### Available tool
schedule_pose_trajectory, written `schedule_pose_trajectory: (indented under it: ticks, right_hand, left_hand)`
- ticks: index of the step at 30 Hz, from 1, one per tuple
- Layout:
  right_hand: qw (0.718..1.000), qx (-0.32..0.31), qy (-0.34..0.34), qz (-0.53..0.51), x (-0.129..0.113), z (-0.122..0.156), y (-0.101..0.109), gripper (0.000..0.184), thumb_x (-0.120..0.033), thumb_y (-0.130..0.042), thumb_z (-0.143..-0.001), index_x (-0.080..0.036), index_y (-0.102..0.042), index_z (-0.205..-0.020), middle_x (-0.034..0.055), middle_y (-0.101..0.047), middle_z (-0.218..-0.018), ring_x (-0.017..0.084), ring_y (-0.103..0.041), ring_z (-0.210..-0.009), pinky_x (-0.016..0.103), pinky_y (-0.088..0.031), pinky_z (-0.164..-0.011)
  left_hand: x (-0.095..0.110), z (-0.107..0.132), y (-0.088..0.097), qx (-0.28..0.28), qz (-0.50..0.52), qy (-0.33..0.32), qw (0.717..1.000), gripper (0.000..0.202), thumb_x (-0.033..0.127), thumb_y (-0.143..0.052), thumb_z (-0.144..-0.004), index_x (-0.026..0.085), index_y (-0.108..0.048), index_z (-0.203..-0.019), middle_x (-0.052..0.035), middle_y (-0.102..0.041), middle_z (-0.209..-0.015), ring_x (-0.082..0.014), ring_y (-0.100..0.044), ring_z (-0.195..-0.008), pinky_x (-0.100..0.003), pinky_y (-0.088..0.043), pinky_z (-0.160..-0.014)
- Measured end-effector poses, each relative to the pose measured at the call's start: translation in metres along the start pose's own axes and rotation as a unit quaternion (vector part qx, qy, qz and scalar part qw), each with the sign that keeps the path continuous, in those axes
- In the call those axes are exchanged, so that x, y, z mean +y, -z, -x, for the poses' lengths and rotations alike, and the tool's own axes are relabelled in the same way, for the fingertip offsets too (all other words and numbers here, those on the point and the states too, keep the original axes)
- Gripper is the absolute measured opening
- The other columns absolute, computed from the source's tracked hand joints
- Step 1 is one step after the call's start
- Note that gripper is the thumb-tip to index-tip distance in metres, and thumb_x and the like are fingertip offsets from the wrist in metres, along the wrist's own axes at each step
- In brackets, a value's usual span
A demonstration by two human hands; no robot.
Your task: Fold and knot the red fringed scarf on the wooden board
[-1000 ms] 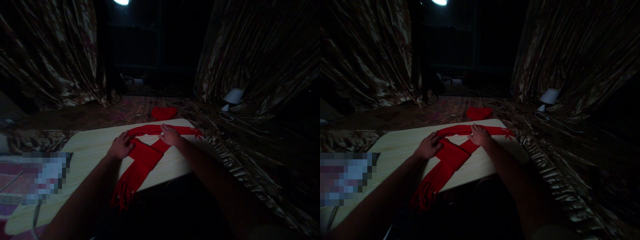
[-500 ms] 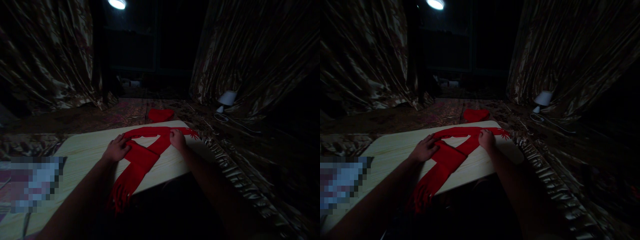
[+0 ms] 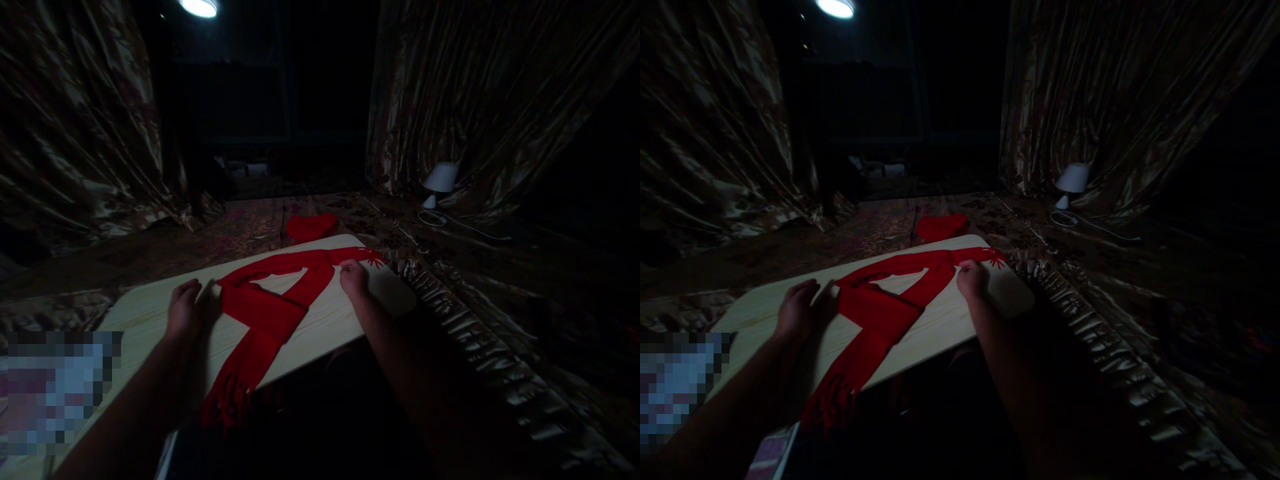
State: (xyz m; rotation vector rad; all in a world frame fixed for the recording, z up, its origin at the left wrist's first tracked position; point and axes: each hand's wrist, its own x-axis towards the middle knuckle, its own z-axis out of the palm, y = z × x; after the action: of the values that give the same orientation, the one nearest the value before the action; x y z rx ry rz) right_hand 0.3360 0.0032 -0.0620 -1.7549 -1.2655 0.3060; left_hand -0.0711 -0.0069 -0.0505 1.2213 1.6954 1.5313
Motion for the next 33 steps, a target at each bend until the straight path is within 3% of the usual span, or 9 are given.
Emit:
schedule_pose_trajectory:
  ticks: [2,4,8,11,15,21,26,29,33]
  right_hand:
    - [1.000,0.000,-0.014,-0.027,0.005,-0.003,-0.001,0.030,-0.011,-0.047,-0.079,-0.021,-0.072,-0.093,0.0041,-0.077,-0.098,0.018,-0.071,-0.094,0.027,-0.054,-0.087]
    - [0.999,-0.005,-0.009,-0.031,0.009,-0.005,-0.004,0.030,-0.011,-0.048,-0.078,-0.022,-0.072,-0.092,0.0034,-0.077,-0.096,0.018,-0.071,-0.093,0.027,-0.054,-0.087]
    - [1.000,-0.005,0.004,-0.015,0.013,-0.006,-0.009,0.029,-0.013,-0.048,-0.079,-0.023,-0.072,-0.092,0.0026,-0.077,-0.095,0.019,-0.071,-0.094,0.028,-0.054,-0.089]
    - [1.000,-0.003,-0.002,-0.003,0.013,-0.006,-0.009,0.027,-0.015,-0.049,-0.081,-0.024,-0.073,-0.092,0.0023,-0.078,-0.095,0.019,-0.072,-0.094,0.029,-0.054,-0.089]
    - [1.000,-0.002,0.002,0.004,0.012,-0.006,-0.008,0.025,-0.018,-0.050,-0.083,-0.024,-0.073,-0.093,0.0023,-0.078,-0.096,0.019,-0.071,-0.094,0.028,-0.053,-0.088]
    - [1.000,-0.007,0.015,0.021,0.008,-0.004,-0.005,0.025,-0.019,-0.050,-0.084,-0.023,-0.073,-0.094,0.0040,-0.077,-0.095,0.020,-0.071,-0.090,0.028,-0.054,-0.085]
    - [0.999,-0.010,0.018,0.029,0.008,-0.003,-0.008,0.025,-0.025,-0.050,-0.087,-0.023,-0.073,-0.098,0.0041,-0.077,-0.097,0.020,-0.071,-0.091,0.028,-0.053,-0.085]
    - [0.998,-0.028,0.021,0.049,0.005,-0.007,-0.009,0.023,-0.031,-0.053,-0.089,-0.023,-0.073,-0.099,0.0049,-0.077,-0.098,0.020,-0.072,-0.091,0.028,-0.054,-0.085]
    - [0.993,-0.070,0.029,0.091,-0.010,-0.022,-0.007,0.030,-0.036,-0.056,-0.091,-0.021,-0.072,-0.112,0.0082,-0.077,-0.109,0.022,-0.072,-0.099,0.030,-0.054,-0.089]
  left_hand:
    - [0.000,0.003,0.008,0.013,0.070,0.069,0.995,0.031,0.029,-0.058,-0.082,0.023,-0.055,-0.112,-0.0065,-0.068,-0.103,-0.0183,-0.071,-0.089,-0.035,-0.062,-0.082]
    - [-0.001,0.011,0.013,0.017,0.053,0.085,0.995,0.036,0.031,-0.065,-0.077,0.022,-0.057,-0.110,-0.0063,-0.068,-0.107,-0.0179,-0.071,-0.089,-0.032,-0.061,-0.081]
    - [0.003,0.034,0.013,0.000,-0.170,0.006,0.985,0.038,0.044,-0.067,-0.077,0.021,-0.064,-0.107,-0.0095,-0.073,-0.109,-0.0261,-0.070,-0.099,-0.039,-0.058,-0.086]
    - [0.008,0.045,0.010,-0.047,-0.304,-0.066,0.949,0.032,0.045,-0.057,-0.083,0.020,-0.068,-0.101,-0.0122,-0.075,-0.107,-0.0289,-0.070,-0.100,-0.041,-0.054,-0.089]
    - [0.010,0.048,0.005,-0.095,-0.389,-0.140,0.906,0.036,0.043,-0.050,-0.084,0.019,-0.070,-0.102,-0.0142,-0.076,-0.106,-0.0286,-0.071,-0.097,-0.037,-0.053,-0.084]
    - [0.009,0.049,0.005,-0.079,-0.377,-0.119,0.915,0.041,0.046,-0.053,-0.084,0.019,-0.070,-0.109,-0.0120,-0.077,-0.106,-0.0277,-0.072,-0.096,-0.034,-0.053,-0.080]
    - [0.009,0.051,0.004,-0.091,-0.354,-0.121,0.923,0.045,0.038,-0.054,-0.082,0.022,-0.067,-0.122,-0.0075,-0.077,-0.108,-0.0241,-0.072,-0.097,-0.032,-0.053,-0.084]
    - [0.007,0.049,0.004,-0.113,-0.358,-0.150,0.915,0.052,0.033,-0.054,-0.079,0.023,-0.066,-0.129,-0.0072,-0.076,-0.113,-0.0238,-0.072,-0.100,-0.032,-0.054,-0.088]
    - [0.001,0.046,0.003,-0.120,-0.374,-0.176,0.903,0.050,0.034,-0.052,-0.079,0.021,-0.071,-0.124,-0.0090,-0.074,-0.120,-0.0260,-0.070,-0.107,-0.034,-0.053,-0.094]
